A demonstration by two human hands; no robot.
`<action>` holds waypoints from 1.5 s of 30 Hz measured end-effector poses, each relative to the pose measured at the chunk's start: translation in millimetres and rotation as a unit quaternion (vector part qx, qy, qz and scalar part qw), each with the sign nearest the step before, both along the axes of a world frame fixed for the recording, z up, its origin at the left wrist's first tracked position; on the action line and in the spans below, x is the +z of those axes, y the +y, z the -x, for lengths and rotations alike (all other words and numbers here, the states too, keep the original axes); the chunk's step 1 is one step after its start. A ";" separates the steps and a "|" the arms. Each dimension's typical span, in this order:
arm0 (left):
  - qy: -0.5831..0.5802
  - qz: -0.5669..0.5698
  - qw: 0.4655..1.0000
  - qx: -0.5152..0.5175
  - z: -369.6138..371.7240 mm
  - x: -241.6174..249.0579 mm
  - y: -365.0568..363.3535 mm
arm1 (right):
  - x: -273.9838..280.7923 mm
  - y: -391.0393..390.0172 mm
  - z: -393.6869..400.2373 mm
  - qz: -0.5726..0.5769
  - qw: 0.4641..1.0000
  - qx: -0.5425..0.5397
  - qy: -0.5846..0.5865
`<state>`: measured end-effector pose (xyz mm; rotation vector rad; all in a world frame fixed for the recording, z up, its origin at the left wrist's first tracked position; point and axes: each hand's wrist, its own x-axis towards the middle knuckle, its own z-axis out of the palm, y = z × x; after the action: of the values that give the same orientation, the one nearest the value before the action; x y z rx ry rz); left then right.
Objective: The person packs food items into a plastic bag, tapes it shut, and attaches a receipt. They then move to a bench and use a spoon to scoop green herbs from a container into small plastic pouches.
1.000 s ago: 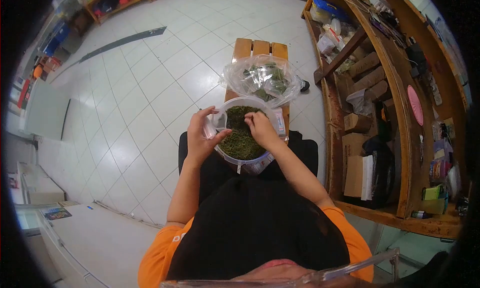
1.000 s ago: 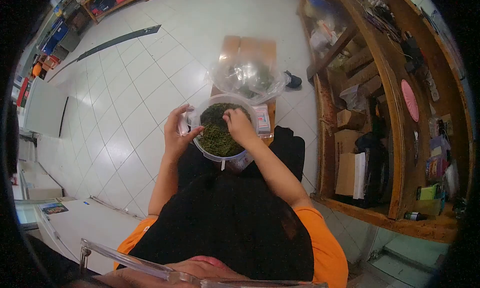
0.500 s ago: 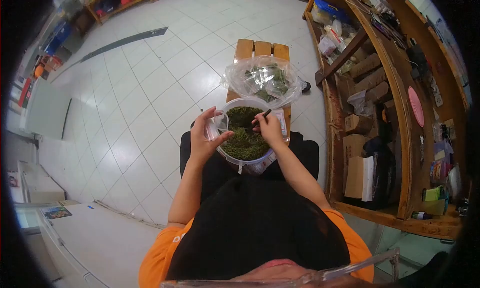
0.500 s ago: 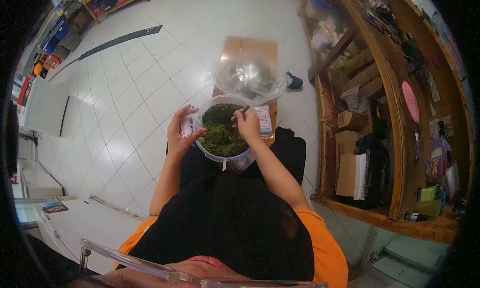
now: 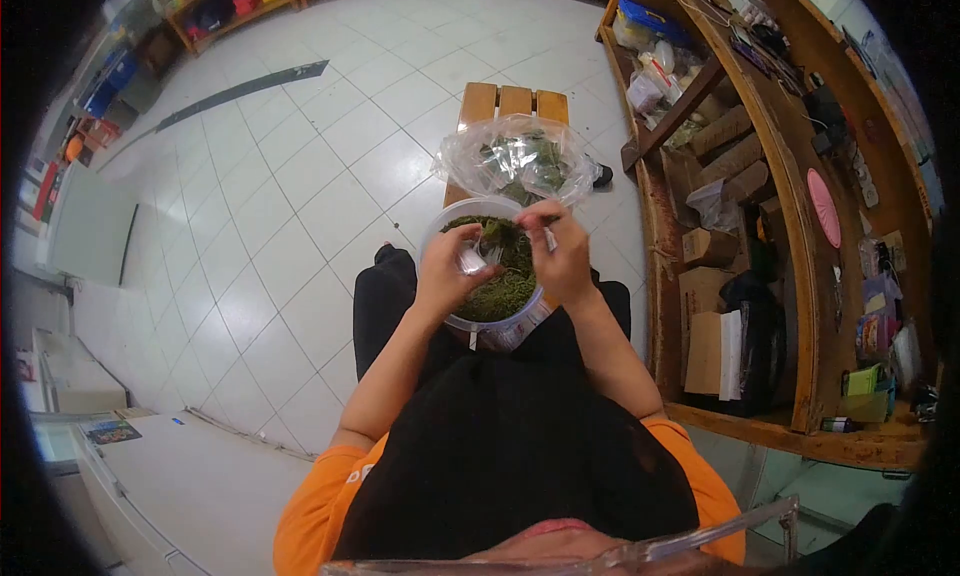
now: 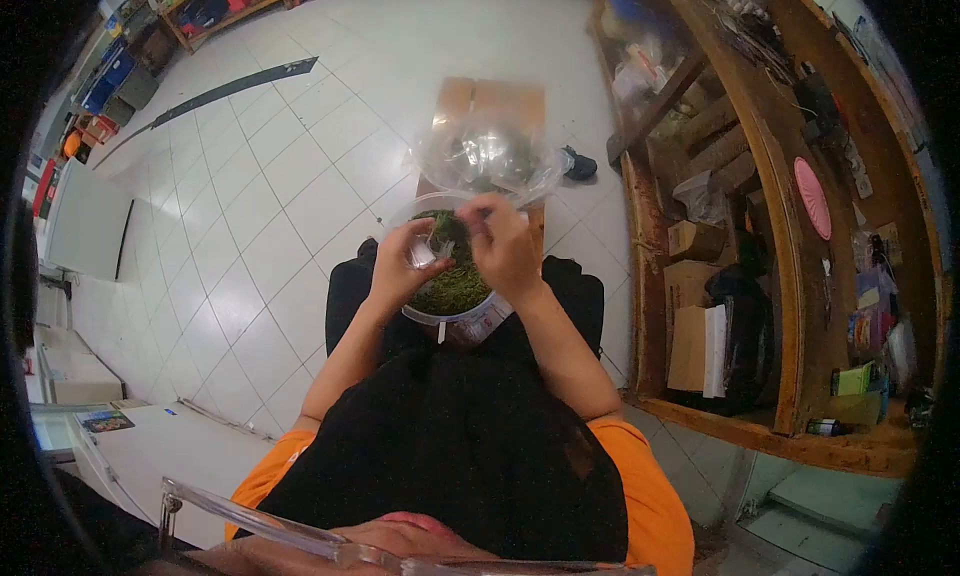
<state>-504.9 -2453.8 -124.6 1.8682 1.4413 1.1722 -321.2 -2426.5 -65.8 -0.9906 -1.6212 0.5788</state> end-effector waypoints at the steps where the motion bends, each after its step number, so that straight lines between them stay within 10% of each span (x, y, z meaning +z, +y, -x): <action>1: 0.001 -0.001 1.000 -0.001 -0.3 -0.6 0.8 | 9.0 -2.6 1.9 -0.094 0.993 0.049 -0.058; 22: -0.191 0.066 0.977 0.069 23.3 -2.6 -8.3 | -39.1 -12.1 23.0 0.058 0.987 0.108 -0.104; 26: -0.058 -0.016 0.996 0.059 31.0 2.5 -7.4 | -30.5 -14.7 32.2 0.130 0.981 0.076 -0.120; 29: 0.008 -0.060 0.998 0.035 28.0 13.1 -11.3 | -39.7 -7.4 37.5 -0.082 0.979 0.107 -0.152; 37: 0.027 -0.078 0.996 0.027 32.9 26.7 -12.9 | -51.6 -1.7 43.5 0.066 0.974 0.043 -0.214; 41: -0.119 -0.008 0.991 0.058 24.2 22.9 -17.6 | -38.0 24.2 27.8 0.318 0.946 -0.061 -0.021; 45: -0.367 0.176 0.912 -0.053 20.1 10.6 -14.1 | -29.0 16.1 24.2 0.218 0.975 0.025 -0.025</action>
<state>-525.0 -2467.9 -114.0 1.0625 1.0122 1.2652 -345.4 -2410.4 -94.7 -1.2941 -1.5999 0.9798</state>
